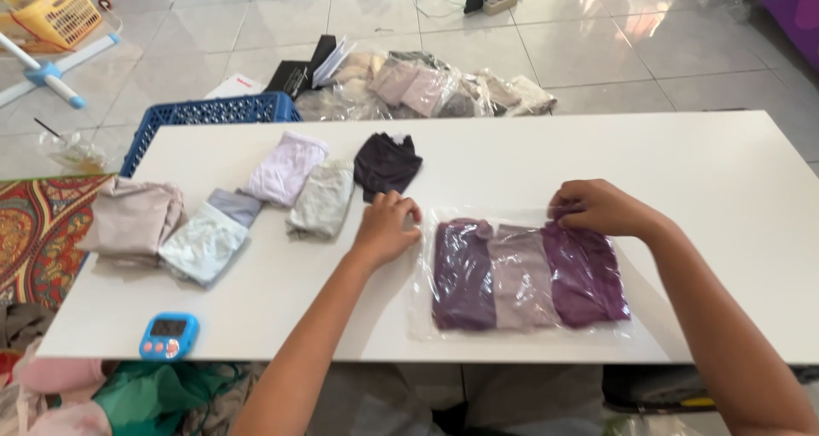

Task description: The person is packing folded underwear into clear plastic bags on a white table, organizing them neatly before sealing or setting them aside.

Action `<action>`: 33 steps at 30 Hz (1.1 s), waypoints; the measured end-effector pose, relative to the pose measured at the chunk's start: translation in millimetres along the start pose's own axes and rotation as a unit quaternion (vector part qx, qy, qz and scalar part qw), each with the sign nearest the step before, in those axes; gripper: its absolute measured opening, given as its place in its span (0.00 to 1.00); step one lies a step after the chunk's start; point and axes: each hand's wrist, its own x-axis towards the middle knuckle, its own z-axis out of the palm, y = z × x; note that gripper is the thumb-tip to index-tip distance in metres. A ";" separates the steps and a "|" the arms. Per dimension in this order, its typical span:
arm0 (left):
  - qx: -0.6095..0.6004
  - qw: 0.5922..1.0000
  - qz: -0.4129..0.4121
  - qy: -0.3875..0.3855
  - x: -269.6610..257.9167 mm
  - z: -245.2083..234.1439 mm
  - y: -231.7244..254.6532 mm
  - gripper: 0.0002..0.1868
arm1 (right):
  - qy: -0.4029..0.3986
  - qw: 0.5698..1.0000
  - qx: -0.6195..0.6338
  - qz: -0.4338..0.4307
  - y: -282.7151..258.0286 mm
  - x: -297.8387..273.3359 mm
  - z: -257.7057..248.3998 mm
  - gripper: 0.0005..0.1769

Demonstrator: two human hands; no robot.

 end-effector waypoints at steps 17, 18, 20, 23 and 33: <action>-0.006 0.958 0.217 0.189 8.2 -1.5 11.6 0.13 | 0.100 0.945 0.239 -0.201 -104.9 131.6 -161.1 0.09; -0.015 0.960 0.213 0.180 5.7 -3.3 12.9 0.13 | 0.172 0.929 0.266 -0.191 -109.1 151.5 -163.1 0.09; -0.025 0.964 0.204 0.170 6.8 -4.7 11.5 0.13 | 0.214 0.898 0.320 -0.212 -112.6 193.7 -168.0 0.10; -0.050 0.967 0.194 0.157 5.5 -6.0 10.2 0.13 | 0.294 0.846 0.392 -0.211 -97.3 262.0 -161.9 0.13; -0.069 0.965 0.194 0.163 2.4 -9.1 12.1 0.11 | 0.076 0.986 0.078 0.126 82.4 358.7 23.0 0.09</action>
